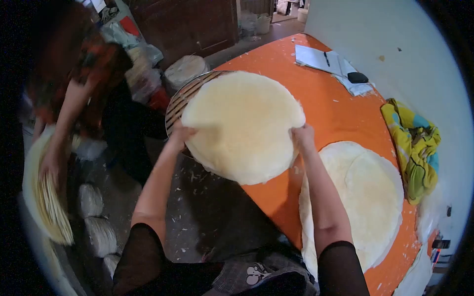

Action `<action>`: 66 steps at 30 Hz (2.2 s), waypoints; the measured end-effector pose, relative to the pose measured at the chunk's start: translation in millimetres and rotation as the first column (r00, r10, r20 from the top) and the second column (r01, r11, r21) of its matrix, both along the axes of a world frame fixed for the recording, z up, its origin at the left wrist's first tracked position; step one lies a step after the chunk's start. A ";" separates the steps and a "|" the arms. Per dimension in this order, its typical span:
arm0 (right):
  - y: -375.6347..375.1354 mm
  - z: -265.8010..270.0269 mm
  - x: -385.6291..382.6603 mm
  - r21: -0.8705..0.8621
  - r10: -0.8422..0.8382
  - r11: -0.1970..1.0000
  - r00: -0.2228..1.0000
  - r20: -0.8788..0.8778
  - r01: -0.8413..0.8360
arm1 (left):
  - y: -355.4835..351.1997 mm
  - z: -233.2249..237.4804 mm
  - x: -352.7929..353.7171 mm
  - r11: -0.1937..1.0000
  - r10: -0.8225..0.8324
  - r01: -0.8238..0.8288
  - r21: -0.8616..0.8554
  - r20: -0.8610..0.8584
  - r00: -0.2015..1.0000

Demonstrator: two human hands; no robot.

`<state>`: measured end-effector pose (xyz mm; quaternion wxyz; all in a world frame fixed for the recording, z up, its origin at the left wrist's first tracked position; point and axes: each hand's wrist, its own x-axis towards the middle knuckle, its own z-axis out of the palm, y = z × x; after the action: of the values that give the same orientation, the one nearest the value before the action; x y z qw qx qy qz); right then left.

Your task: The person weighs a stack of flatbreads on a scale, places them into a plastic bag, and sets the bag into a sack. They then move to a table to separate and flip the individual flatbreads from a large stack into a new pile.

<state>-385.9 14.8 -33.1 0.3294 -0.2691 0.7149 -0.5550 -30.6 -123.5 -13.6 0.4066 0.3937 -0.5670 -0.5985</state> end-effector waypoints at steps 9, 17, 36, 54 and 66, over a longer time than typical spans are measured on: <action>61.1 47.5 -29.5 0.077 0.004 0.995 0.733 -0.680 0.066 | -7.4 -5.7 -2.0 0.915 0.264 0.006 -0.404 0.607 0.749; 351.1 52.9 -30.0 0.369 0.069 0.882 0.695 -0.716 0.293 | 68.8 46.5 -37.5 0.543 0.532 0.257 -0.800 0.564 0.631; 192.6 95.3 129.4 0.222 0.431 0.886 0.544 -0.720 -0.407 | 75.6 71.1 -61.2 0.699 -0.018 0.412 -0.584 0.562 0.827; 93.8 42.3 176.4 -0.029 0.140 0.914 0.382 -0.914 -0.404 | 83.2 58.5 -35.7 0.385 -0.254 0.761 -0.522 0.733 0.631; 81.9 58.2 199.9 0.192 0.289 0.957 0.755 -0.589 -0.217 | 27.2 97.1 -62.2 0.556 -0.097 0.539 -0.632 0.595 0.798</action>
<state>-186.0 96.7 25.1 0.1672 -0.5091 0.7696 -0.3473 -92.8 -96.3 83.5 0.2552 0.2034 -0.9153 -0.2361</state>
